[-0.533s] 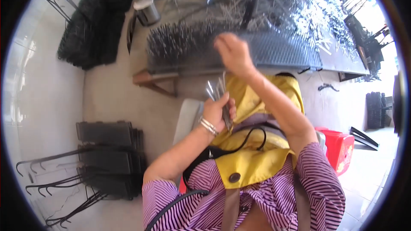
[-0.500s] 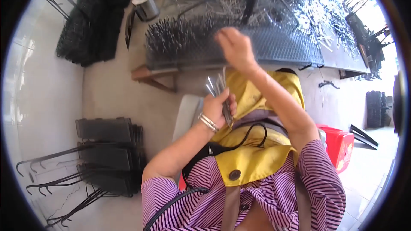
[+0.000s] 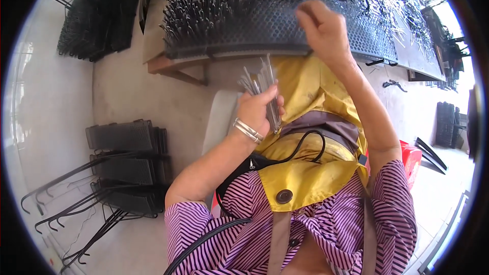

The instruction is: Assembling bird spikes by manually inserting metal pins into a plastic base.

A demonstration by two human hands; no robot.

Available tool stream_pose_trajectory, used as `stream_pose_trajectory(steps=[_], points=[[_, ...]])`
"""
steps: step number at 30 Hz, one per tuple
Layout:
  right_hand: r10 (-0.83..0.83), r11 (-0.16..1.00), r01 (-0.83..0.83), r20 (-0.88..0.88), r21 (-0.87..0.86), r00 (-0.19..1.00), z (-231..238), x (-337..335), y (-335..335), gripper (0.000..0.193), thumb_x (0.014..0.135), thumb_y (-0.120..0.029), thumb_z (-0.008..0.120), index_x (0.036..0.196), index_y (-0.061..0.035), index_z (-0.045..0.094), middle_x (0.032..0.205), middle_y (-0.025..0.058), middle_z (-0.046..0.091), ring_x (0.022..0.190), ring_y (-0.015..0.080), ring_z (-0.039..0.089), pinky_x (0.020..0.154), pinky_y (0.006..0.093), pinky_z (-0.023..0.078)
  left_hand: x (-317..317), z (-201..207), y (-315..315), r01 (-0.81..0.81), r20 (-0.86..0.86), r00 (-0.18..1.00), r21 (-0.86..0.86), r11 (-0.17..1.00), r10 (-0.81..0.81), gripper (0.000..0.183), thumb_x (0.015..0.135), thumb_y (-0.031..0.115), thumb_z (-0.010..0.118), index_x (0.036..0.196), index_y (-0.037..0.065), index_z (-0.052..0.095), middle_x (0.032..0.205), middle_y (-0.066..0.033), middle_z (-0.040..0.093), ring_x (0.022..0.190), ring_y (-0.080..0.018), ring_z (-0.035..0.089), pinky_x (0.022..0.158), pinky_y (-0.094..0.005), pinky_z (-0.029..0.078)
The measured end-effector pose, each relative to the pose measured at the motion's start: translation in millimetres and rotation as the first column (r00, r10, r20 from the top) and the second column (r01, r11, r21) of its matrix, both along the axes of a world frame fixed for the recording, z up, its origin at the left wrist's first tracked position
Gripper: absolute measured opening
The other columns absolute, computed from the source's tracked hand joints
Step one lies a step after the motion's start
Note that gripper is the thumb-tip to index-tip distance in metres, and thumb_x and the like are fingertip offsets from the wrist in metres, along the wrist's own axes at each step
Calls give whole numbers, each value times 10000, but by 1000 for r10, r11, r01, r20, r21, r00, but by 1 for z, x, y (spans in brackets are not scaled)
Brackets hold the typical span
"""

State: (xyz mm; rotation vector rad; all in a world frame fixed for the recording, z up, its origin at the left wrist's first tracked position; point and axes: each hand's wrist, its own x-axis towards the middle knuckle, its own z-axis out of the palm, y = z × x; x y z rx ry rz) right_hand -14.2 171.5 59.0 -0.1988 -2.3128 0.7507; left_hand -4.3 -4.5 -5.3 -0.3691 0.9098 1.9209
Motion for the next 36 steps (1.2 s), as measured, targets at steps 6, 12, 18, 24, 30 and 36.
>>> stream_pose_trajectory(steps=[6, 12, 18, 24, 30, 36], points=[[34, 984, -21, -69, 174, 997, 1, -3, -8, 83, 763, -59, 546, 822, -2, 537, 636, 108, 575, 567, 169, 579, 512, 262, 437, -2, -2, 0, 15, 41, 999, -6, 1000, -15, 135, 765, 62, 547, 876, -10, 520, 685, -59, 515, 574, -169, 528, 467, -294, 439], [13, 994, 1, -123, 113, 992, 17, -4, -15, 88, 771, -40, 534, 849, 0, 533, 661, 84, 595, 578, 124, 579, 527, 232, 453, -3, -4, -1, 2, 151, 988, 83, 997, -15, 155, 746, 43, 534, 879, -29, 505, 684, -82, 510, 576, -190, 528, 477, -298, 441], [152, 950, -232, -337, -211, 929, -4, -25, -27, 27, 747, -30, 529, 743, -6, 516, 591, 124, 543, 524, 269, 559, 478, 297, 442, -6, -1, -3, 114, 100, 987, 88, 990, -123, 158, 765, 37, 475, 919, 2, 463, 753, -72, 494, 659, -179, 481, 567, -290, 416], [194, 939, -253, -249, -234, 949, -28, -44, -30, 96, 792, -33, 511, 877, 4, 536, 669, 59, 604, 580, 98, 574, 538, 199, 461, -6, -2, -2, 77, 111, 990, 72, 994, -84, 179, 719, 21, 554, 876, -43, 498, 698, -109, 539, 589, -213, 553, 499, -314, 472], [260, 952, -286, -201, -110, 944, -28, -53, -30, 91, 789, -35, 518, 867, 9, 533, 675, 73, 605, 587, 115, 584, 543, 218, 468, -5, 1, -3, 116, 120, 985, 74, 990, -125, 124, 767, 18, 528, 880, -20, 494, 737, -98, 532, 670, -201, 534, 561, -317, 462], [383, 923, -380, -241, 62, 892, -14, -59, -26, 41, 727, -38, 546, 743, -5, 527, 607, 143, 536, 540, 307, 536, 478, 316, 436, -3, 2, -1, 73, 89, 993, 76, 994, -80, 130, 768, 9, 522, 889, -29, 495, 742, -101, 534, 667, -205, 541, 550, -319, 473]])
